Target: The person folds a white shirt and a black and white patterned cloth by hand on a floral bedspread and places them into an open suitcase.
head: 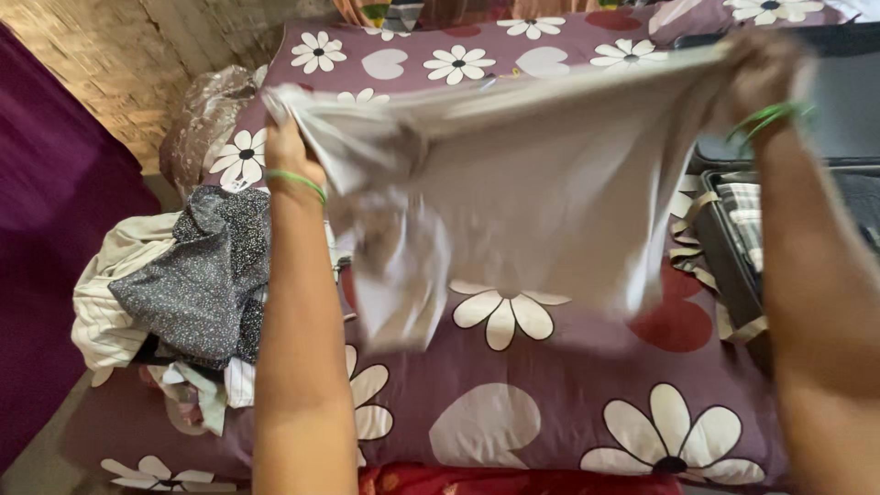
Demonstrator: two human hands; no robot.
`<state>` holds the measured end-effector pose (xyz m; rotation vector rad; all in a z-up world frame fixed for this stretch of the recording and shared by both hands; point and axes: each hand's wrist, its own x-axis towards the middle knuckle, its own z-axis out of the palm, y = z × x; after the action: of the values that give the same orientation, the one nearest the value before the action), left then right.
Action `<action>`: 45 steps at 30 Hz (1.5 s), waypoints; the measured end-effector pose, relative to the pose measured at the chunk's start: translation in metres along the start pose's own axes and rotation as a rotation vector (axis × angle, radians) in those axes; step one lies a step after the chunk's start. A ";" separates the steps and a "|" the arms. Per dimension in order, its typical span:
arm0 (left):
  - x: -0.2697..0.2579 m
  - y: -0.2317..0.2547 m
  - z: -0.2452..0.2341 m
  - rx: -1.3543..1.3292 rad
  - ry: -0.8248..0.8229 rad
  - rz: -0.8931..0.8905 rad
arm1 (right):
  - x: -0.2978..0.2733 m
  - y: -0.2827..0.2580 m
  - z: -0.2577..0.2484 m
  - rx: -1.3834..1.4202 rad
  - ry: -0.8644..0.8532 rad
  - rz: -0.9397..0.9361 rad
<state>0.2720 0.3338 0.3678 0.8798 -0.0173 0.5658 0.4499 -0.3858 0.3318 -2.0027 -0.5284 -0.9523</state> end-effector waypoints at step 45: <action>-0.386 -0.055 -0.326 1.980 0.015 -0.398 | -0.515 -0.195 -0.066 -0.559 -0.476 0.194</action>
<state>-0.1009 0.3670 0.0239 2.6966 0.8453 0.0243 -0.0265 -0.3404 0.0521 -2.7567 -0.3247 -0.5296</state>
